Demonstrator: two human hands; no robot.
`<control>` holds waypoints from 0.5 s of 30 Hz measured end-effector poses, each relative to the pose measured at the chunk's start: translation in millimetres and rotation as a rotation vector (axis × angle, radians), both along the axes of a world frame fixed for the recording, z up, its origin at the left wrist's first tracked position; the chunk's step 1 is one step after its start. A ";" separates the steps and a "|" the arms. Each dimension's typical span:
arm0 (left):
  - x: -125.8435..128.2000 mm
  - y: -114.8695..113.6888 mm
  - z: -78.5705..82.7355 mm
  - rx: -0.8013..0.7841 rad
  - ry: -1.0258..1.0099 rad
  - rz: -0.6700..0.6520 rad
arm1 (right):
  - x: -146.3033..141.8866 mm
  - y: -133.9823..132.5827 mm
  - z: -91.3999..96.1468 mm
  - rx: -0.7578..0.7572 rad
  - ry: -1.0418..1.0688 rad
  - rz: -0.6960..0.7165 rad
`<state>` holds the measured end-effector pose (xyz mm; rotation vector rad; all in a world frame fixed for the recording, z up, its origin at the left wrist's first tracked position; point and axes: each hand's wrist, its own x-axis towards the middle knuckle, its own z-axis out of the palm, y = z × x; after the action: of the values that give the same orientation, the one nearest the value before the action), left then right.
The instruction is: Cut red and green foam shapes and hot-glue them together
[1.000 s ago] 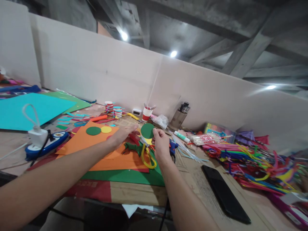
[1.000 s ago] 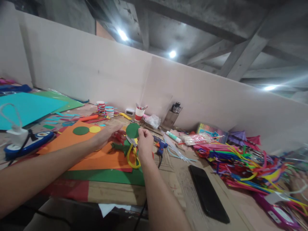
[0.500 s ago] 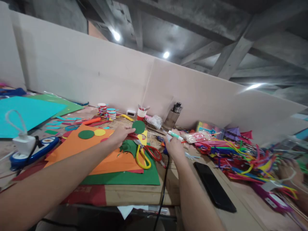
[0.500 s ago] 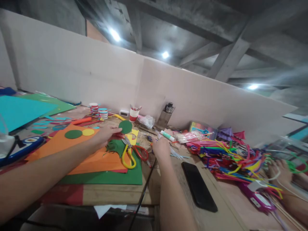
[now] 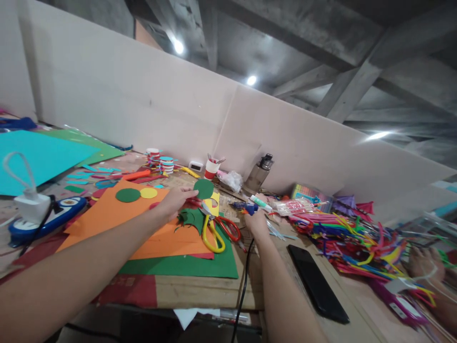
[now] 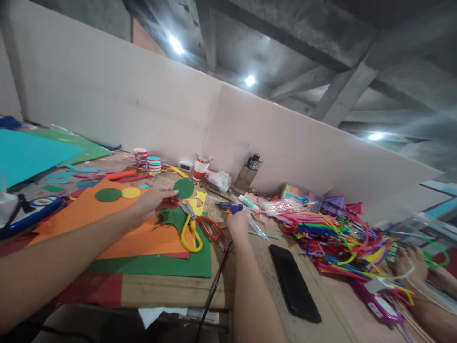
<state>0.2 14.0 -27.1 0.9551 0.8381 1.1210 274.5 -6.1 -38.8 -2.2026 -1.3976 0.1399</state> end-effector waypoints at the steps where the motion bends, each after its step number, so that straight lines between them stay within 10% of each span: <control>1: -0.1 0.3 -0.2 0.002 -0.004 0.009 | -1.0 -0.7 0.4 0.052 0.026 -0.013; 15: -2.0 11.3 -0.4 0.010 0.059 0.129 | -39.9 -10.9 12.9 0.439 0.619 0.260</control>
<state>-1.8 25.3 -27.5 0.9569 0.9541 1.2126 234.6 -17.0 -25.9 -1.4415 -1.2019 0.5074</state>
